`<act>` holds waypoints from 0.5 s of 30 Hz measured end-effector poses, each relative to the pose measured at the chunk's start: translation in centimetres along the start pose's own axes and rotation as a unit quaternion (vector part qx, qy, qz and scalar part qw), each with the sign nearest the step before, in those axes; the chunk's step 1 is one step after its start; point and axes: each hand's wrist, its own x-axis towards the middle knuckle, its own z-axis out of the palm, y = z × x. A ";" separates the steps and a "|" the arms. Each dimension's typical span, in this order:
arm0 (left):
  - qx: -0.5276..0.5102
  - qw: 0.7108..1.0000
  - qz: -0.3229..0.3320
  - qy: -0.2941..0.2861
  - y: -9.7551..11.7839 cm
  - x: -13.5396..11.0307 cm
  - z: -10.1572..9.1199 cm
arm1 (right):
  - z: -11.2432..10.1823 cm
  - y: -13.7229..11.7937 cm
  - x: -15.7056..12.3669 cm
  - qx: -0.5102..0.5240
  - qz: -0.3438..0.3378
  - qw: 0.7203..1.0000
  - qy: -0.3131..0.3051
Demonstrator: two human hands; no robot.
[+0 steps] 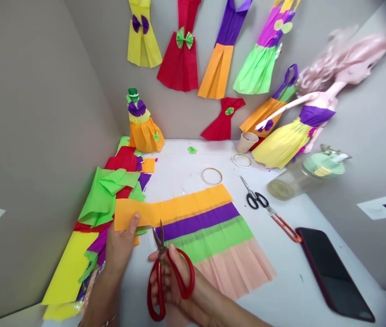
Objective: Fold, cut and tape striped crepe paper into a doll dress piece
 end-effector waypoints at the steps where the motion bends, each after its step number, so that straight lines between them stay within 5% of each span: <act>1: -0.005 1.000 -0.009 0.004 0.0 0.0 -0.1 | 0.2 -0.1 0.1 0.000 -0.004 1.000 0.004; 7: -0.044 0.996 -0.076 0.008 -0.2 0.2 -0.6 | 0.5 -0.4 1.0 -0.027 -0.025 0.999 0.022; 15: -0.045 0.996 -0.076 0.012 -0.9 0.4 -0.4 | 0.3 -0.1 1.2 -0.036 -0.040 0.998 0.030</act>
